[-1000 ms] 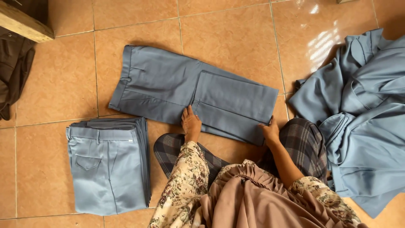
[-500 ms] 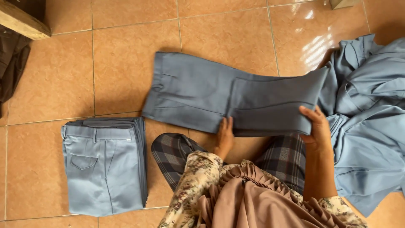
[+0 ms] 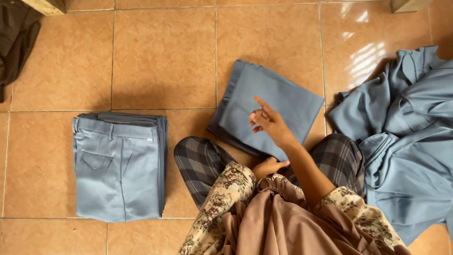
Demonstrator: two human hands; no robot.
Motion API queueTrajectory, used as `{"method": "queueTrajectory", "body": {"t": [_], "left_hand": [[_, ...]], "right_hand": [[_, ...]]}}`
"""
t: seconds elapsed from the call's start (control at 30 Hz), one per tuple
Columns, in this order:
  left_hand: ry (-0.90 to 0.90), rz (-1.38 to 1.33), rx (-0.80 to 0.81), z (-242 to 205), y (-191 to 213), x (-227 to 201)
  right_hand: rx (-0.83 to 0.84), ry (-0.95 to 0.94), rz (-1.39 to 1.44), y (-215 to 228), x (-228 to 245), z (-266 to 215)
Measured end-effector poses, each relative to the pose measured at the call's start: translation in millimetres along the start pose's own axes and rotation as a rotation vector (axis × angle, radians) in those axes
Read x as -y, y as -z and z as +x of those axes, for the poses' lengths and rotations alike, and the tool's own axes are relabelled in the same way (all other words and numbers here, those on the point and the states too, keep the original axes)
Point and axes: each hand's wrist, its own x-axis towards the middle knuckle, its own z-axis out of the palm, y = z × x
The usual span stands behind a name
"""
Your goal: Folding blue trousers into neat rectangles and stacking them on the floor.
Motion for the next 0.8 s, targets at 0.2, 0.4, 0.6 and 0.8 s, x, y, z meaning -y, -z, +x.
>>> {"method": "queueTrajectory", "body": {"t": [0.2,0.4,0.6,0.8], "left_hand": [[0.046,-0.102,0.205,173,-5,129],[-0.285,0.117,-0.924,28,164,56],[0.114,0.313,-0.814,61,204,76],[0.116,0.144,-0.785,94,205,117]], "right_hand": [[-0.197,-0.139,-0.971,68,-122,5],[0.008,-0.234,-1.084,62,-149,-42],[0.136,-0.339,-1.378,54,-175,-37],[0.141,-0.219,-1.580,87,-166,-38]]}}
